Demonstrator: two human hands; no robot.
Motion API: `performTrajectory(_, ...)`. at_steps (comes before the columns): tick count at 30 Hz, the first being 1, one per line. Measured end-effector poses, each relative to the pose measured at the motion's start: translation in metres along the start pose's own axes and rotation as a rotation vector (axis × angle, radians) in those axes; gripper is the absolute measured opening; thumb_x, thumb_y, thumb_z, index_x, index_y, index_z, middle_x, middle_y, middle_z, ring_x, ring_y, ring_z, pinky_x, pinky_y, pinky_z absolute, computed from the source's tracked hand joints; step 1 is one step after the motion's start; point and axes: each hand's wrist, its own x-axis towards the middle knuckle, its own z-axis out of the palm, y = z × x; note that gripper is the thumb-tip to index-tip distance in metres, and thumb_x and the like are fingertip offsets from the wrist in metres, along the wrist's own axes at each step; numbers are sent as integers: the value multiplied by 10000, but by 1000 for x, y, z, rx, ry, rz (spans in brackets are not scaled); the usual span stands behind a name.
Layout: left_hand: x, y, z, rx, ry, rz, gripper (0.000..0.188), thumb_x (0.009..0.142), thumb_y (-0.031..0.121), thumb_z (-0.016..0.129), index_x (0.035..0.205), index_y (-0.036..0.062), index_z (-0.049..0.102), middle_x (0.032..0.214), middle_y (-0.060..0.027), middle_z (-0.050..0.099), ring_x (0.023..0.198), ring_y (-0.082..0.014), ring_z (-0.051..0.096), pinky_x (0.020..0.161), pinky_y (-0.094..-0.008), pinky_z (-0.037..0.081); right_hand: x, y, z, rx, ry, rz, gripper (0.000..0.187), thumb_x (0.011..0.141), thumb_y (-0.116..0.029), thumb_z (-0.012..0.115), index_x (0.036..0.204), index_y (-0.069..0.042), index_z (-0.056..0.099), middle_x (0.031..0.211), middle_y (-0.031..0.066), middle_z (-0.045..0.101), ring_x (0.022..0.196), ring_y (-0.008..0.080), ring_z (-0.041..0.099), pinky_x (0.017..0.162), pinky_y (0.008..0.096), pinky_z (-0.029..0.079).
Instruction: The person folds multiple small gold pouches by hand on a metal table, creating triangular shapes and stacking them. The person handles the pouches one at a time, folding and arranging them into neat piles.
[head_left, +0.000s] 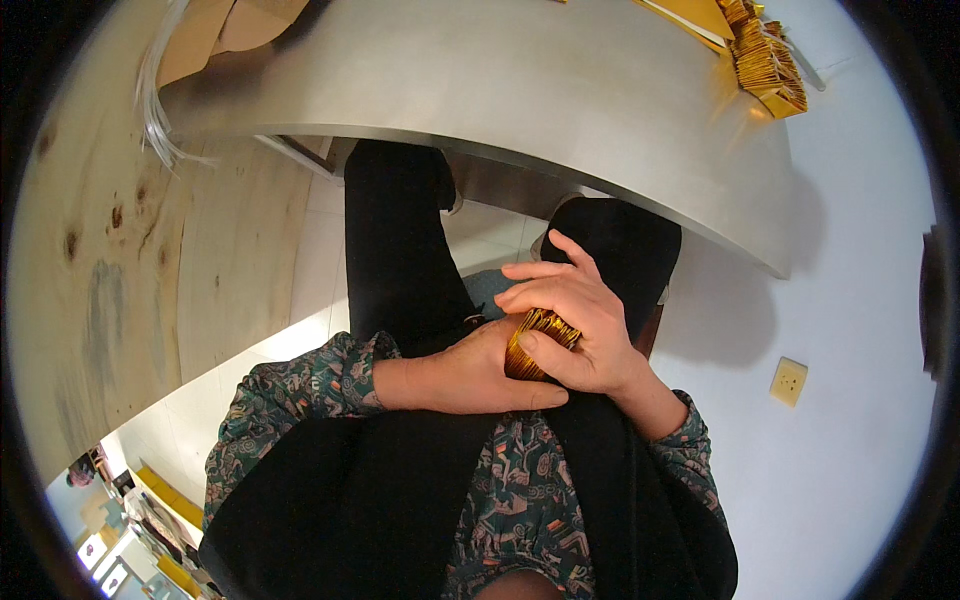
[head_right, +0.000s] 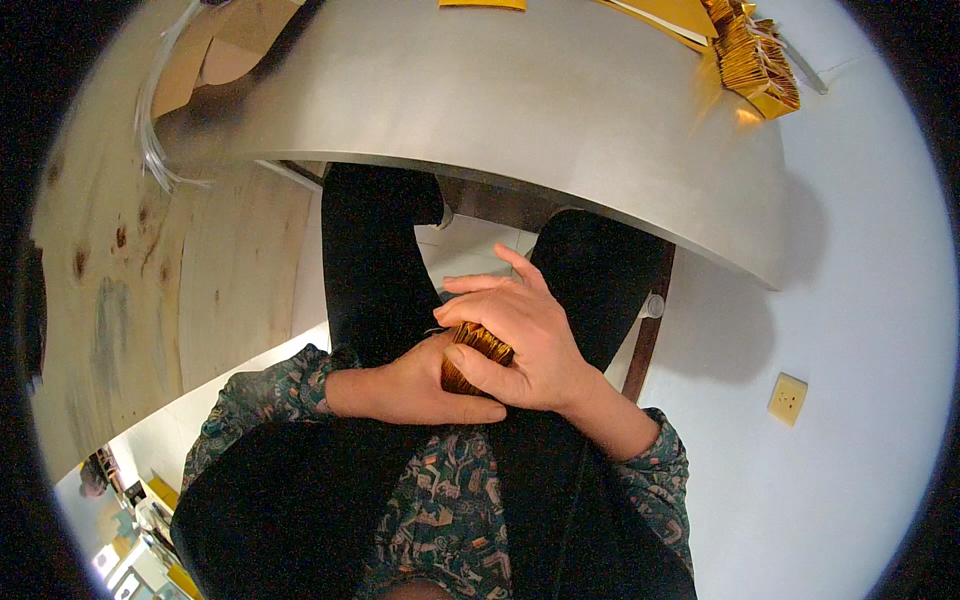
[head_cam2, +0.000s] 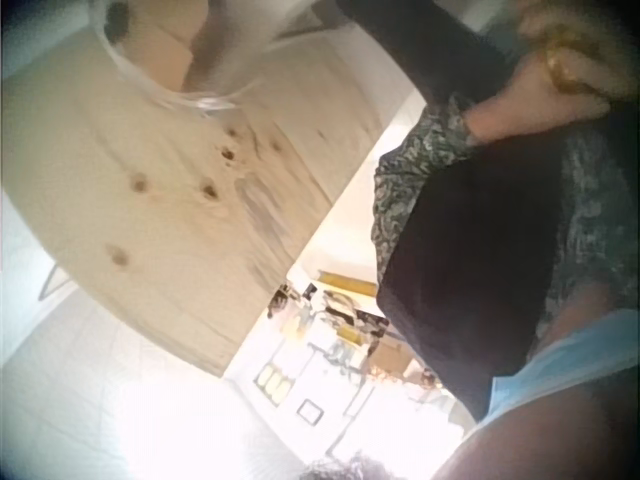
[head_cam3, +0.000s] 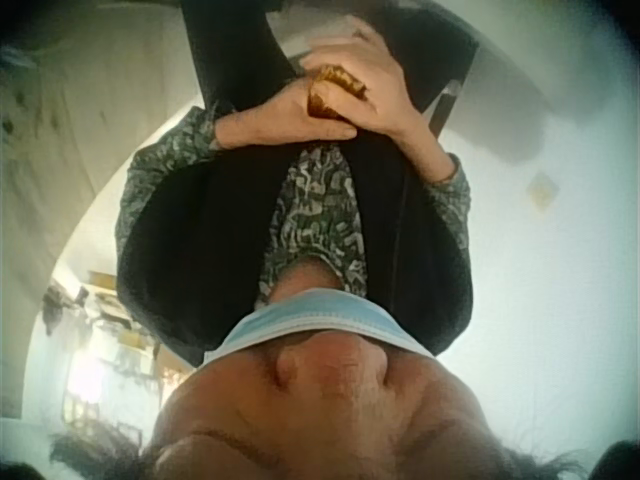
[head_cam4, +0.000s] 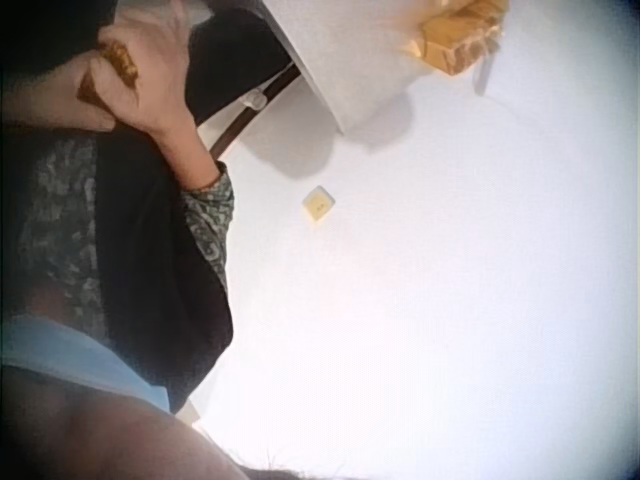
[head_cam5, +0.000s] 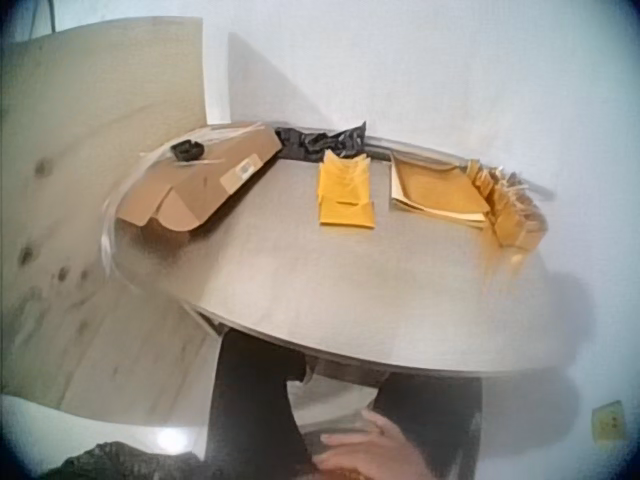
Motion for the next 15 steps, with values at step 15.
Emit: performTrajectory(15,5,-6,-1,60,21,63,296,892,95,657,1148,1,542,1018,-72,598,918,-155,620,767,-295,536,6,3,1,-2,-29,20,266,832,-319,709,956,-85,685,977,77,724,1144,308,642,1162,596,206)
